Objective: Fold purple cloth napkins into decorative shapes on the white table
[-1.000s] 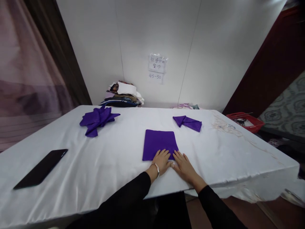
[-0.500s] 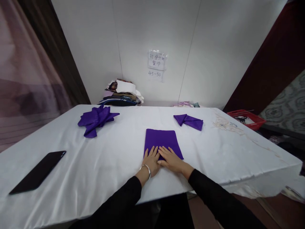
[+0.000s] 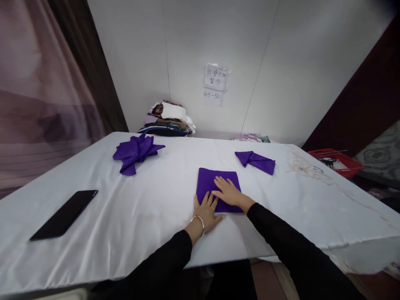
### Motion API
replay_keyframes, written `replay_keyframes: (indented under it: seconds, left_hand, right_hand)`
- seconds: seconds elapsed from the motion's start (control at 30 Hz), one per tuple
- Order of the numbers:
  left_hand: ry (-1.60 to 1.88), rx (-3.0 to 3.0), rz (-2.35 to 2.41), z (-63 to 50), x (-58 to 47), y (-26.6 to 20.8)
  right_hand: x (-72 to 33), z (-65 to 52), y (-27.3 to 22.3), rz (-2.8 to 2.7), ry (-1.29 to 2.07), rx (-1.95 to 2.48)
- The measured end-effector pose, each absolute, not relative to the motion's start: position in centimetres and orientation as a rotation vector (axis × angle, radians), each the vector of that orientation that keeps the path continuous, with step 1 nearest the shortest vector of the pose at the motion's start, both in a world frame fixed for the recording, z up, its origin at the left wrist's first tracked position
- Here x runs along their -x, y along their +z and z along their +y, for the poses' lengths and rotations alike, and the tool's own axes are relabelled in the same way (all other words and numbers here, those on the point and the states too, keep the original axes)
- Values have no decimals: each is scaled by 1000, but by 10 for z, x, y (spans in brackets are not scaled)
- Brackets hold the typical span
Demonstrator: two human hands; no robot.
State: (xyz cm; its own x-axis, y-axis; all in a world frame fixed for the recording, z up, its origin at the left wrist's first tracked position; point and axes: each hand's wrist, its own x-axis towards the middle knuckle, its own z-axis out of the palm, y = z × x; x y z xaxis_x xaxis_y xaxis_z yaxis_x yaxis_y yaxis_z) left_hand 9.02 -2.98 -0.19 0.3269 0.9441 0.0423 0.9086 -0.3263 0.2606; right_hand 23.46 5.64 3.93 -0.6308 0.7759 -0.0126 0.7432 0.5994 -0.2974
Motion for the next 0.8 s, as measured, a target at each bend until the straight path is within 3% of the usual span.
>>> replay_keyframes:
  seconds: [0.2,0.8]
  left_hand:
    - [303,-2302,1700,-31,-91,-4]
    - [265,-2327,1669,-32,-91,3]
  right_hand:
    - [-177,55,40,-2929,665,879]
    - [-139,140,7,-2767,403,1261]
